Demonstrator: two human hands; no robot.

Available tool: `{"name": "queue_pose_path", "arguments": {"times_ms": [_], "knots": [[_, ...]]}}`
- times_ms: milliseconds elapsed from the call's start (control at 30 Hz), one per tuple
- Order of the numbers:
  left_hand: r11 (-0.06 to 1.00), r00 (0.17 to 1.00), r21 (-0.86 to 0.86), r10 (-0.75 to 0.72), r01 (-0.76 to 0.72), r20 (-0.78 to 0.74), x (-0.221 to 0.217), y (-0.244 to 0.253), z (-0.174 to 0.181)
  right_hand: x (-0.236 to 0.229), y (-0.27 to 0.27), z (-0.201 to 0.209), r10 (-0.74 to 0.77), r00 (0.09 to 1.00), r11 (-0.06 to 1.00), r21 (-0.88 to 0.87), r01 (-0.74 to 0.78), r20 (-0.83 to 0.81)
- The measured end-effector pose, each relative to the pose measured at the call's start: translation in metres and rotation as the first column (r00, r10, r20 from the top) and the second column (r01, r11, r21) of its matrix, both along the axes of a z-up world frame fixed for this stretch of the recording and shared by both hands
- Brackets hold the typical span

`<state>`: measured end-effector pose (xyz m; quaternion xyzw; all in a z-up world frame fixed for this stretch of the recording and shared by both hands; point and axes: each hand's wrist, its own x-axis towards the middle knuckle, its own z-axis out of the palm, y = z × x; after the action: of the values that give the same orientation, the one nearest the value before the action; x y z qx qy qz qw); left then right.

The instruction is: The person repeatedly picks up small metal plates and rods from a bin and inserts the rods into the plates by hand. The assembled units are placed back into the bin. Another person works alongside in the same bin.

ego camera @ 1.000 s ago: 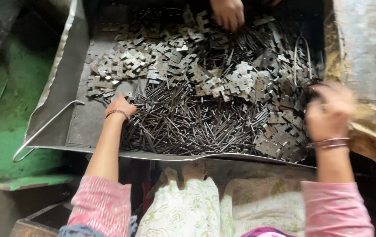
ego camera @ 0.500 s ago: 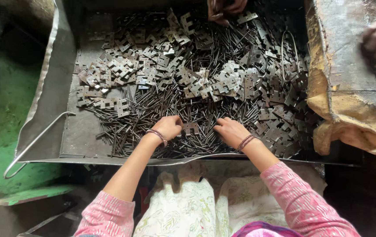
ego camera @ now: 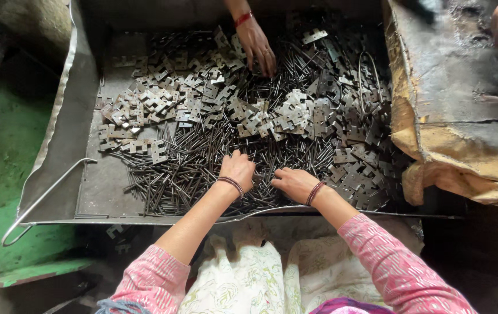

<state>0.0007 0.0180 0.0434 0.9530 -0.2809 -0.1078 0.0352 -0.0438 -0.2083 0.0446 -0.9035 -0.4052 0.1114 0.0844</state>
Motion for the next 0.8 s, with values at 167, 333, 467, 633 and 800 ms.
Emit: {"name": "queue_pose_path", "arguments": {"times_ms": [167,333,467,633,800], "knots": [[0.825,0.886,-0.368,0.305,-0.428,-0.348,-0.005,0.000,0.002,0.000,0.003,0.006,0.032,0.999,0.999,-0.005,-0.032,0.005],[0.317,0.637,-0.566,0.202,-0.761,-0.744,-0.010,-0.004,-0.017,0.003,0.003,0.031,-0.210,0.978,0.945,0.257,0.204,-0.004],[0.055,0.482,-0.483,-0.030,-0.874,-0.876,-0.012,-0.016,-0.041,0.005,0.010,0.042,-0.546,0.683,0.527,0.436,0.730,-0.485],[0.032,0.397,-0.406,-0.150,-0.913,-0.905,-0.013,-0.023,-0.058,0.018,0.041,0.033,-0.598,0.679,0.514,0.446,0.732,-0.426],[0.073,0.412,-0.421,-0.108,-0.904,-0.905,-0.012,-0.018,-0.062,0.018,0.055,0.030,-0.613,0.721,0.548,0.484,0.682,-0.322]]}}
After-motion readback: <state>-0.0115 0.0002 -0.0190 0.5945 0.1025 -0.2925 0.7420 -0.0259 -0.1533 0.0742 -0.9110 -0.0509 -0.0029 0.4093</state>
